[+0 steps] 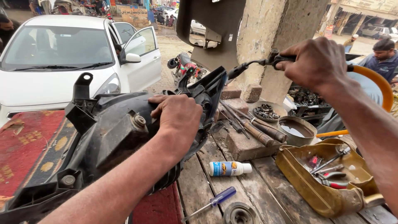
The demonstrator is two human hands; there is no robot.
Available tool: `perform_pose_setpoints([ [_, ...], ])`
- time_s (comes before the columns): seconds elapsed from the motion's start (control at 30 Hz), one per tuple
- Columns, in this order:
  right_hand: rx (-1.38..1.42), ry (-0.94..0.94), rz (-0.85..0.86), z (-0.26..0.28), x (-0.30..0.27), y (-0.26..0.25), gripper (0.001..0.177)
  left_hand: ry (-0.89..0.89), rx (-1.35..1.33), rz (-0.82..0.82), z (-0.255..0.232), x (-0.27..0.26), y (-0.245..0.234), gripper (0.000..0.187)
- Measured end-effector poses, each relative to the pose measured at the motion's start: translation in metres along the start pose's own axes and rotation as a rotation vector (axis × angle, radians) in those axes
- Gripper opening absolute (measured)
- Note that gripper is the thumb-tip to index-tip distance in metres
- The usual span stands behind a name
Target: Heating the sealant on a car headlight assembly using a torch to prepare it for disassembly.
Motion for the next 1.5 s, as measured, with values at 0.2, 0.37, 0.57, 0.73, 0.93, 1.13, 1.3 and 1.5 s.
perform_pose_setpoints([
  [0.2, 0.018, -0.021, 0.004, -0.012, 0.040, 0.006, 0.029, 0.051, 0.138, -0.036, 0.002, -0.018, -0.009, 0.028],
  [0.37, 0.061, -0.035, 0.074, 0.011, 0.062, -0.007, 0.029, 0.015, 0.145, -0.048, -0.008, -0.014, -0.012, 0.029],
  [0.57, 0.031, -0.022, 0.200, 0.040, 0.079, -0.013, 0.030, -0.076, 0.126, -0.105, -0.026, -0.004, -0.003, 0.036],
  [0.73, 0.024, -0.087, 0.263, 0.062, 0.087, -0.009, 0.027, -0.128, 0.131, -0.136, -0.027, -0.005, -0.002, 0.039],
  [0.93, 0.090, -0.101, 0.270, 0.094, 0.091, -0.017, 0.024, -0.142, 0.110, -0.141, -0.030, -0.005, -0.002, 0.042],
  [1.13, 0.106, -0.122, 0.346, 0.119, 0.101, -0.021, 0.023, -0.178, 0.103, -0.163, -0.035, -0.003, 0.000, 0.046],
  [1.3, 0.136, -0.142, 0.377, 0.138, 0.109, -0.015, 0.027, -0.220, 0.090, -0.182, -0.035, -0.004, 0.001, 0.047],
  [1.5, 0.148, -0.142, 0.417, 0.160, 0.109, -0.023, 0.023, -0.282, 0.071, -0.195, -0.040, -0.002, 0.002, 0.050],
])
Point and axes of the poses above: each hand's wrist, its own x-axis towards the middle knuckle, its own y-axis out of the palm, z = x × y, the point moved 1 cm from there along x, towards the middle knuckle, and after that the axes turned 3 degrees about x, right-handed, at the moved point
